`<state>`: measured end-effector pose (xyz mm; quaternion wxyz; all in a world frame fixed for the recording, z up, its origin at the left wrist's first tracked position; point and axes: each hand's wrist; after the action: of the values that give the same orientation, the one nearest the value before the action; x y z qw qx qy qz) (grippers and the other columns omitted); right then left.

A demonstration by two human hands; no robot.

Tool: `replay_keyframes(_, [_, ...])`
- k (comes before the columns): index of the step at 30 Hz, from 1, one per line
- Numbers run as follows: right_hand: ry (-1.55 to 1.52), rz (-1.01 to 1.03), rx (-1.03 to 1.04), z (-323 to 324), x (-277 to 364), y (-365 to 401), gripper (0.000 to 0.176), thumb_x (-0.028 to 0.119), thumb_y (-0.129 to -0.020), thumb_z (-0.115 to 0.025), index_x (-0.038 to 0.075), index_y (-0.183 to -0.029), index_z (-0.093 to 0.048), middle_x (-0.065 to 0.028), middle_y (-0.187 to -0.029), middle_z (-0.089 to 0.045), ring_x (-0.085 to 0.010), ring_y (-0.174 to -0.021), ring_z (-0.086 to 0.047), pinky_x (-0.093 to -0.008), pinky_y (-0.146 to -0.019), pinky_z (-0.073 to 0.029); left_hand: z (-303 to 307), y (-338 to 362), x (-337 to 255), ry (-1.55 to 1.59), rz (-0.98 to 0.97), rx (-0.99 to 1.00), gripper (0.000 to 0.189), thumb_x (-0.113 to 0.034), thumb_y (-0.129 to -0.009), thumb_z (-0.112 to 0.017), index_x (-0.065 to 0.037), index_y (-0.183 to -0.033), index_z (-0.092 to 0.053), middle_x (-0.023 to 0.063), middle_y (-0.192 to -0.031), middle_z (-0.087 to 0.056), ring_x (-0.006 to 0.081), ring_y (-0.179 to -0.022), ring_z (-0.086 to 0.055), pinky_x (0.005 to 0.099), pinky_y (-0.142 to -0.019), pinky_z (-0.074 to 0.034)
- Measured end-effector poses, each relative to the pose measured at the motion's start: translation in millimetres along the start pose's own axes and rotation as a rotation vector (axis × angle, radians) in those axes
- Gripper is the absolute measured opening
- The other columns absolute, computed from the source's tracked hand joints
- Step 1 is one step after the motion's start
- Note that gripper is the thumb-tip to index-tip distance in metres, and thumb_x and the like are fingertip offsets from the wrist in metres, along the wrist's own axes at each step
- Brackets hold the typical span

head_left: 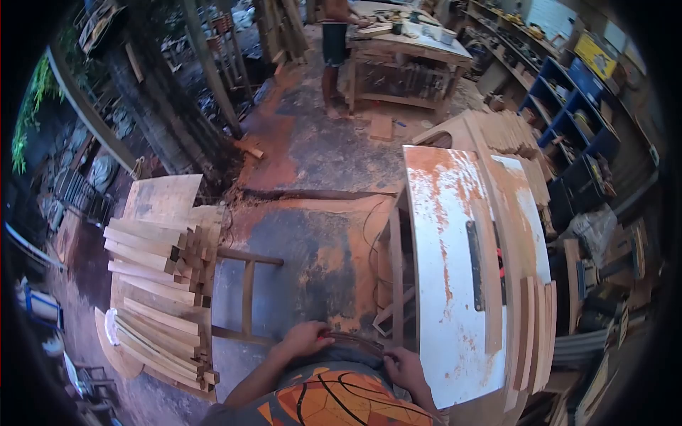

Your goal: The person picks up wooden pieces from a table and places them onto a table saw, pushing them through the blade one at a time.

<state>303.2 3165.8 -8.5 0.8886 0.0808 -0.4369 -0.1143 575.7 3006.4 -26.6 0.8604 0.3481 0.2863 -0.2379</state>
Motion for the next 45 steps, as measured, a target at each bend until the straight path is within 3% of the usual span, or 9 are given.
replay_keyframes(6, [-0.015, -0.021, -0.093, -3, 21, -97, 0.019, 0.012, -0.089, -0.066, 0.003, -0.104, -0.072, -0.0174, -0.094, -0.072, -0.0316, -0.085, -0.072, -0.0379, -0.076, -0.057, 45, -58, 40, 0.062, -0.014, 0.008, 0.047, -0.041, -0.088, -0.068, -0.007, -0.12, -0.067, 0.0175, -0.112, -0.069, 0.0371, -0.106, -0.064, 0.0441, -0.091, -0.051])
replay_keyframes(11, [0.194, 0.09, 0.015, 6, 72, -201, 0.024, 0.02, -0.091, -0.061, 0.004, -0.105, -0.072, -0.0188, -0.095, -0.07, -0.0352, -0.087, -0.07, -0.0404, -0.078, -0.056, 129, -95, 74, 0.137, 0.08, -0.194, 0.043, -0.04, -0.087, -0.071, -0.008, -0.116, -0.07, 0.0163, -0.109, -0.071, 0.0334, -0.105, -0.067, 0.0411, -0.09, -0.053])
replay_keyframes(16, [0.142, 0.144, -0.019, -1, 103, -302, 0.02, 0.02, -0.091, -0.059, 0.005, -0.096, -0.071, -0.0171, -0.086, -0.07, -0.0381, -0.084, -0.068, -0.0443, -0.076, -0.054, 196, -115, 96, 0.236, 0.142, -0.371, 0.043, -0.034, -0.085, -0.074, -0.005, -0.117, -0.069, 0.0162, -0.105, -0.072, 0.0335, -0.098, -0.069, 0.0396, -0.086, -0.055])
replay_keyframes(19, [0.203, 0.04, 0.123, -12, 114, -344, 0.028, 0.03, -0.096, -0.055, 0.006, -0.089, -0.068, -0.0197, -0.087, -0.069, -0.0407, -0.084, -0.066, -0.0492, -0.076, -0.052, 205, -128, 125, 0.195, 0.097, -0.49, 0.041, -0.028, -0.085, -0.076, -0.001, -0.115, -0.068, 0.0172, -0.101, -0.072, 0.0317, -0.095, -0.071, 0.0382, -0.084, -0.055])
replay_keyframes(24, [0.135, 0.072, 0.214, -50, 94, -373, 0.021, 0.02, -0.091, -0.057, 0.004, -0.1, -0.069, -0.0183, -0.095, -0.068, -0.0383, -0.092, -0.064, -0.049, -0.082, -0.049, 230, -144, 123, 0.393, 0.211, -0.411, 0.035, -0.017, -0.09, -0.072, 0.005, -0.116, -0.065, 0.0151, -0.095, -0.072, 0.0224, -0.087, -0.069, 0.034, -0.08, -0.054])
replay_keyframes(32, [-0.108, -0.111, 0.149, -69, 79, -398, 0.015, 0.014, -0.087, -0.057, 0.004, -0.092, -0.068, -0.0179, -0.09, -0.068, -0.0367, -0.089, -0.065, -0.0477, -0.085, -0.049, 242, -173, 131, 0.391, 0.451, -0.268, 0.038, -0.015, -0.093, -0.069, 0.008, -0.122, -0.061, 0.0092, -0.09, -0.069, 0.0132, -0.085, -0.062, 0.0289, -0.076, -0.05])
replay_keyframes(35, [-0.176, -0.159, 0.118, -68, 71, -398, 0.016, 0.013, -0.087, -0.058, 0.003, -0.095, -0.069, -0.0186, -0.093, -0.069, -0.0377, -0.09, -0.065, -0.0479, -0.086, -0.05, 250, -194, 119, 0.295, 0.44, -0.204, 0.036, -0.017, -0.092, -0.07, 0.007, -0.119, -0.064, 0.0145, -0.094, -0.071, 0.0203, -0.087, -0.068, 0.0334, -0.079, -0.053])
replay_keyframes(42, [-0.272, -0.234, 0.051, -59, 58, -382, 0.02, 0.012, -0.088, -0.06, 0.003, -0.103, -0.07, -0.0191, -0.102, -0.07, -0.0377, -0.098, -0.066, -0.047, -0.088, -0.051, 248, -215, 107, 0.327, 0.336, -0.191, 0.037, -0.015, -0.09, -0.07, 0.007, -0.12, -0.064, 0.0167, -0.095, -0.071, 0.0237, -0.089, -0.069, 0.0361, -0.084, -0.053])
replay_keyframes(45, [-0.338, -0.335, 0.051, -61, 43, -370, 0.021, 0.013, -0.091, -0.061, 0.001, -0.108, -0.068, -0.0176, -0.101, -0.07, -0.0331, -0.095, -0.069, -0.041, -0.085, -0.053, 240, -206, 114, 0.306, 0.3, -0.207, 0.037, -0.015, -0.09, -0.07, 0.006, -0.12, -0.064, 0.0171, -0.095, -0.071, 0.0249, -0.088, -0.069, 0.0373, -0.083, -0.054])
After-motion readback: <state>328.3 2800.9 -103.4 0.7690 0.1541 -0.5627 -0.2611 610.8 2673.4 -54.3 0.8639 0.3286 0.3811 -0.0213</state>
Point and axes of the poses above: each hand's wrist, its own y-axis away from the middle knuckle, its own z-axis out of the back of the hand, x = y × z
